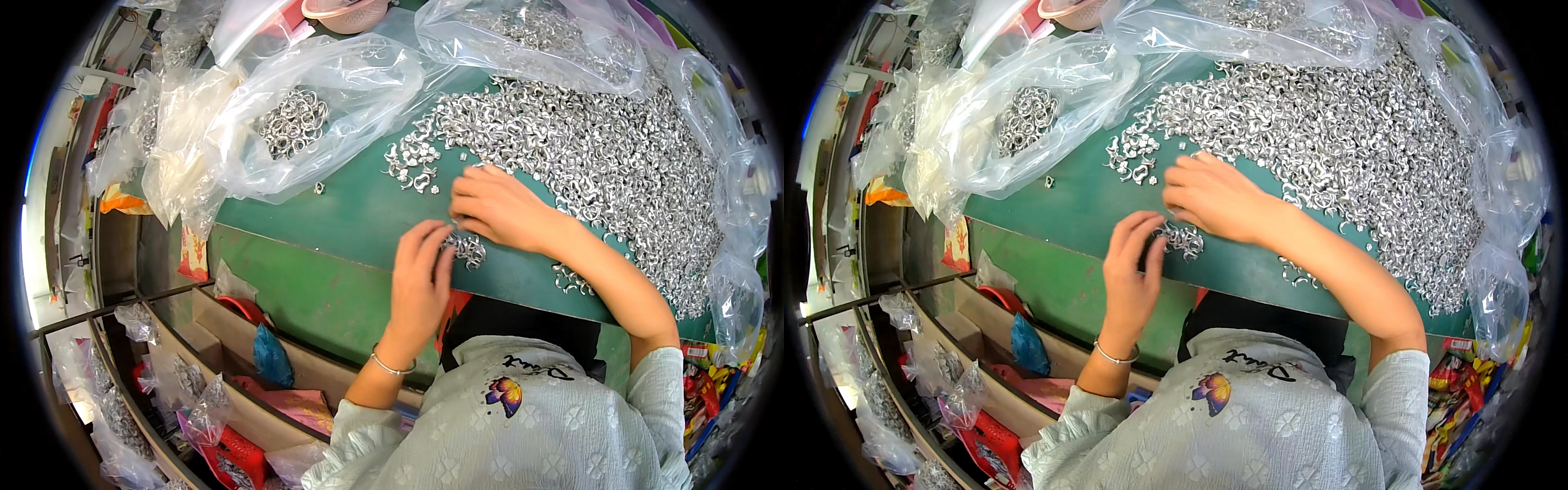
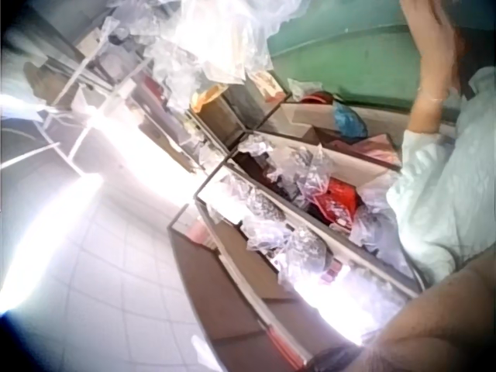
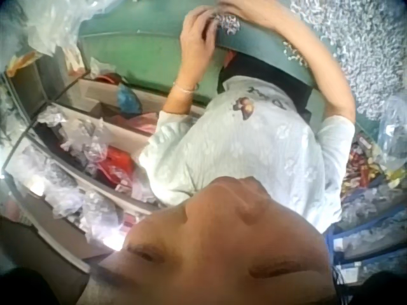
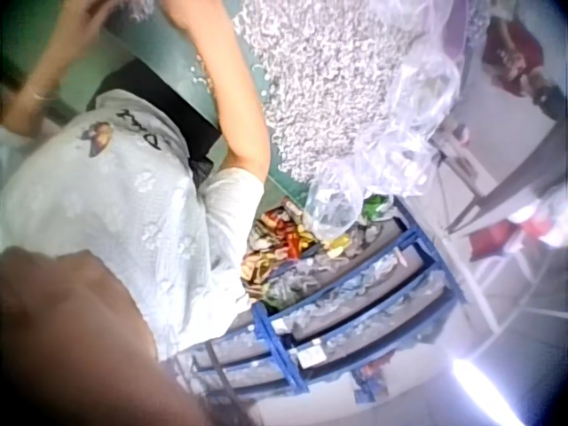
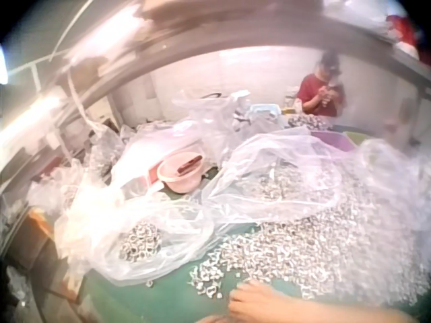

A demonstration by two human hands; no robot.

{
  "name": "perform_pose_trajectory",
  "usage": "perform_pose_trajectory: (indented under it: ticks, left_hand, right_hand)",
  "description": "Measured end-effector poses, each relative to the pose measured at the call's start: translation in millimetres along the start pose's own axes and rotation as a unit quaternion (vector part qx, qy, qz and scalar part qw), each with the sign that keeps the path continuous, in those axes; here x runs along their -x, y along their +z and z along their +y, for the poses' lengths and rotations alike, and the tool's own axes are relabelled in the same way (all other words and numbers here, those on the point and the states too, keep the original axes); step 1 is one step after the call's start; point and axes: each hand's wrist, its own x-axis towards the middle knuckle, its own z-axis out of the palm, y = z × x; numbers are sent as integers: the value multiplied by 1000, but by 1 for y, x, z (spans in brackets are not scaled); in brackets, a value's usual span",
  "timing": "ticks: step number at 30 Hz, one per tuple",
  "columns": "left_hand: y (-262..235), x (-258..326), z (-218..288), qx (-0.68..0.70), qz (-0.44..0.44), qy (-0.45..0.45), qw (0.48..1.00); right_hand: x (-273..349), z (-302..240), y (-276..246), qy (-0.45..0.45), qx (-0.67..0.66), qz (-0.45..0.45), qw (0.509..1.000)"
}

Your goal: The person sorts small silver metal components by hand on a green workbench, picking through a large pile and moving individual pieces into smaller groups.

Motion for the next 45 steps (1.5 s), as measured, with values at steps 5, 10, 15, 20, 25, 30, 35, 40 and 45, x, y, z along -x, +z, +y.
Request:
perform_pose_trajectory:
  ticks: [5,10,15,20,25,30,35,40,45]
  left_hand:
    - [-10,-28,-25,-121,90,8,988]
    - [-4,-49,-43,-179,80,5,981]
    - [-8,-42,-45,-160,45,13,986]
    - [-6,-25,-28,-116,35,-7,993]
    - [-8,-23,-25,-120,42,-4,992]
    - [-6,-21,-24,-93,-5,18,995]
    - [-4,-20,-20,-17,10,17,1000]
    - [-1,-15,-8,13,-72,38,997]
    - [-5,-16,-12,21,4,9,1000]
  right_hand:
    - [3,6,-12,92,-137,33,986]
    - [-34,16,12,72,6,149,986]
    - [-9,10,-1,74,6,91,993]
    - [11,10,-16,80,1,63,995]
    - [9,-3,-14,143,64,148,976]
    - [12,-3,2,106,99,113,983]
    - [27,-1,-13,130,32,140,981]
    - [29,-11,-2,112,39,123,985]
    - [37,-16,-10,129,-6,47,991]
